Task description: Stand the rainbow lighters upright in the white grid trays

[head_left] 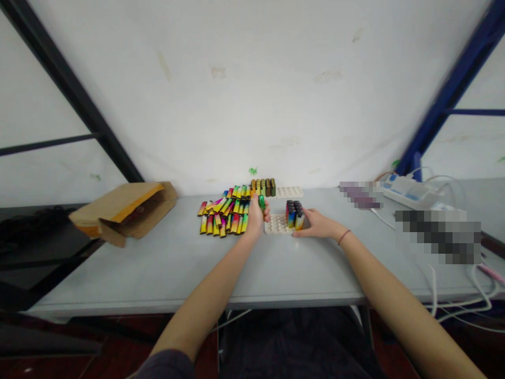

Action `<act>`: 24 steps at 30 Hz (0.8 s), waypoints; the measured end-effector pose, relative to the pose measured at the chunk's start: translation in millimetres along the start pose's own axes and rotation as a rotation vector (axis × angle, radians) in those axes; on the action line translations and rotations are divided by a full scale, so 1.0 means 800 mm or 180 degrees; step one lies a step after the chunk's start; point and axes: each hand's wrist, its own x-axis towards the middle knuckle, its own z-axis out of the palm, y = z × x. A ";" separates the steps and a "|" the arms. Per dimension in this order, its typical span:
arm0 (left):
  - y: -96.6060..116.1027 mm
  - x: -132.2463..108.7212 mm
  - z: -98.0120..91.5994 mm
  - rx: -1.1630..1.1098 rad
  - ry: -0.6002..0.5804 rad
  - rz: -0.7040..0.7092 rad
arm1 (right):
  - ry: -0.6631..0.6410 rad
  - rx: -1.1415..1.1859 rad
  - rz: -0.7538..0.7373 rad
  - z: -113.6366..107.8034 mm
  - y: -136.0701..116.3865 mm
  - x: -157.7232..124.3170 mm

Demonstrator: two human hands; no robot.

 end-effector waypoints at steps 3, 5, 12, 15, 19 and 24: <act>-0.002 0.000 0.001 -0.0145 -0.0007 0.0026 | -0.0014 0.0006 0.0011 -0.001 -0.001 -0.001; -0.003 0.000 0.001 -0.0223 -0.0008 -0.0010 | -0.0037 -0.0016 0.0036 0.000 -0.001 -0.001; 0.000 -0.002 -0.002 -0.0484 0.0062 -0.0300 | 0.0027 0.0005 0.0020 0.002 0.002 0.000; 0.003 -0.002 -0.004 -0.0462 0.0150 -0.0282 | -0.0008 -0.0017 0.0030 0.002 0.002 0.000; 0.006 0.002 -0.004 -0.0420 0.0364 -0.0198 | 0.0007 -0.0031 0.0048 0.002 0.002 0.000; 0.005 0.009 -0.004 -0.0372 0.0535 -0.0082 | 0.0025 -0.0050 0.0040 0.003 0.002 0.000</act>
